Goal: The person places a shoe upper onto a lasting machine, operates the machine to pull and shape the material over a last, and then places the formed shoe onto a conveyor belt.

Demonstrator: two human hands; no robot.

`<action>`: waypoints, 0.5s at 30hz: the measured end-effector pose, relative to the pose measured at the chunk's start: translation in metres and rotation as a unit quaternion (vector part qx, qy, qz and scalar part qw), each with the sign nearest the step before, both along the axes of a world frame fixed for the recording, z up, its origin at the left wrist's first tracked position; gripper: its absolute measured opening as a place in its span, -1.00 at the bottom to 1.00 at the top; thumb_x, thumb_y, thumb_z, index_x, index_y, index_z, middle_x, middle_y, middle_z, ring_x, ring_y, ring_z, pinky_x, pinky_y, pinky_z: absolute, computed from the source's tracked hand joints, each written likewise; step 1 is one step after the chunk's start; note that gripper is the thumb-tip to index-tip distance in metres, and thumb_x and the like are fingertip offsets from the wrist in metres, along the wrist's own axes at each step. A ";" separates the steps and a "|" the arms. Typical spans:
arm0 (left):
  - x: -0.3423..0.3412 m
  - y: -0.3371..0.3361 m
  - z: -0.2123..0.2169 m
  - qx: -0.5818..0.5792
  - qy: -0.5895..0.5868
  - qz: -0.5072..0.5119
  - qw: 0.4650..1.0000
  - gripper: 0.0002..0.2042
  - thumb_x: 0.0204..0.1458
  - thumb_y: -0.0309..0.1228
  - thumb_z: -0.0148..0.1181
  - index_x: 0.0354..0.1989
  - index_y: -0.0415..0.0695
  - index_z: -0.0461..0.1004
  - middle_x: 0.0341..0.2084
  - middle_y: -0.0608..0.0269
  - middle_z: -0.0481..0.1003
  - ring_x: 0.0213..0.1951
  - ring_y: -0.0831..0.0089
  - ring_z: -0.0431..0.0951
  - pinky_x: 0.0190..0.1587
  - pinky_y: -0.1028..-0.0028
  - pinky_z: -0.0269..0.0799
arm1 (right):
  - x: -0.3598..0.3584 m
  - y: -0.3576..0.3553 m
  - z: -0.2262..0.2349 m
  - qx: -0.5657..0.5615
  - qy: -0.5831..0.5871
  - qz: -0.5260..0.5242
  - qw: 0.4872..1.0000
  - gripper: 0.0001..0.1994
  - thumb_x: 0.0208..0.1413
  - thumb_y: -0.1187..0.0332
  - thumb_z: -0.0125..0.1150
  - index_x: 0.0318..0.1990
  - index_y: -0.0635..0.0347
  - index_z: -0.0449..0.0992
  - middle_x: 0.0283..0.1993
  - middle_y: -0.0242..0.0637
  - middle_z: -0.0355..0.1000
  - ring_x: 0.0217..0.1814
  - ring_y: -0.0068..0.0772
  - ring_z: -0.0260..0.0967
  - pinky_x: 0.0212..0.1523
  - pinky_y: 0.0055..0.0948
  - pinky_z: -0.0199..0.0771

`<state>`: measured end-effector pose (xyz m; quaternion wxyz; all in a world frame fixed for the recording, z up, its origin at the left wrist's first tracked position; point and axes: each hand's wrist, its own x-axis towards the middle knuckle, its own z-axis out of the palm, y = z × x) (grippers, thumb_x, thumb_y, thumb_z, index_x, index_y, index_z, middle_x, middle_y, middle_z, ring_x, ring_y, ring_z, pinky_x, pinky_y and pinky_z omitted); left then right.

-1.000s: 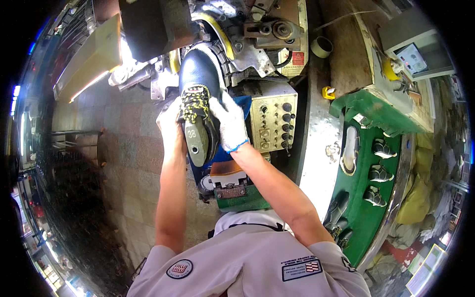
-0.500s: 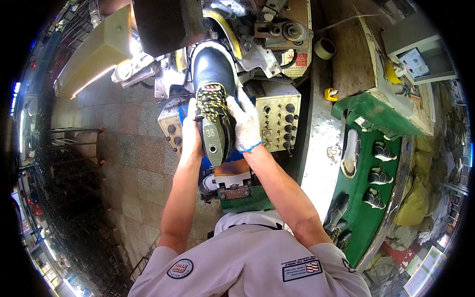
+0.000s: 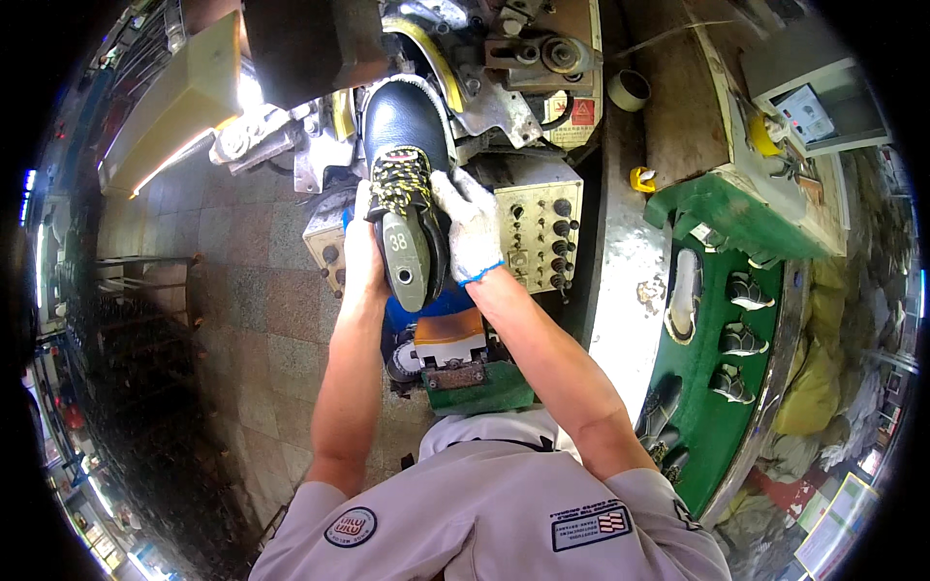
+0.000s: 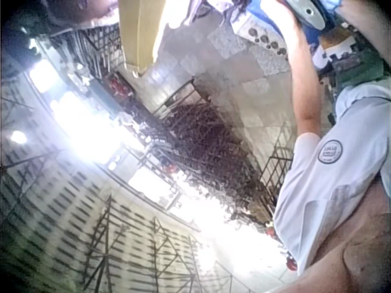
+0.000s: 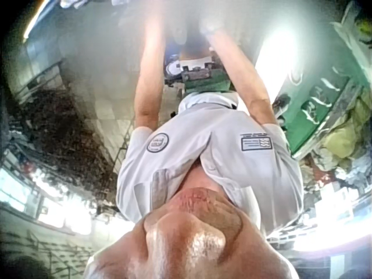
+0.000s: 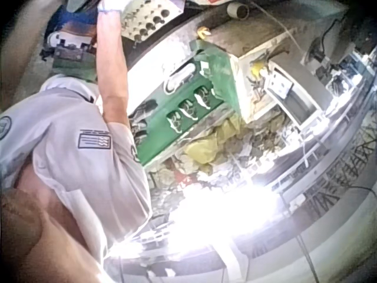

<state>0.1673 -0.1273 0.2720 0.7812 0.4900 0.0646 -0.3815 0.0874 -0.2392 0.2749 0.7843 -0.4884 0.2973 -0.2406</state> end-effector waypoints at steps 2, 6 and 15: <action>0.002 0.002 0.001 0.012 0.007 -0.022 1.000 -0.44 0.33 0.13 -0.10 0.09 -0.14 0.49 -0.15 0.20 0.60 -0.19 0.39 0.62 -0.10 0.36 0.54 | 0.000 0.002 -0.003 -0.030 0.006 -0.030 0.999 -0.62 0.26 0.24 0.22 0.06 0.40 0.56 -0.09 -0.26 0.57 -0.08 -0.55 0.44 0.00 -0.55 0.42; -0.001 -0.003 0.002 -0.002 0.023 -0.013 1.000 -0.42 0.32 0.16 -0.12 0.13 -0.12 0.47 -0.12 0.16 0.60 -0.17 0.34 0.62 -0.09 0.33 0.56 | 0.000 0.003 -0.003 -0.036 -0.009 -0.051 0.998 -0.61 0.24 0.23 0.27 0.02 0.45 0.58 -0.12 -0.26 0.58 -0.13 -0.57 0.44 -0.05 -0.56 0.42; -0.001 -0.006 0.000 -0.012 0.001 -0.011 1.000 -0.44 0.37 0.09 -0.16 0.04 -0.20 0.52 -0.18 0.23 0.61 -0.20 0.46 0.60 -0.09 0.43 0.50 | 0.003 0.002 -0.006 -0.078 0.017 -0.065 0.995 -0.59 0.25 0.21 0.25 0.02 0.46 0.59 -0.15 -0.24 0.60 -0.16 -0.55 0.45 -0.07 -0.54 0.43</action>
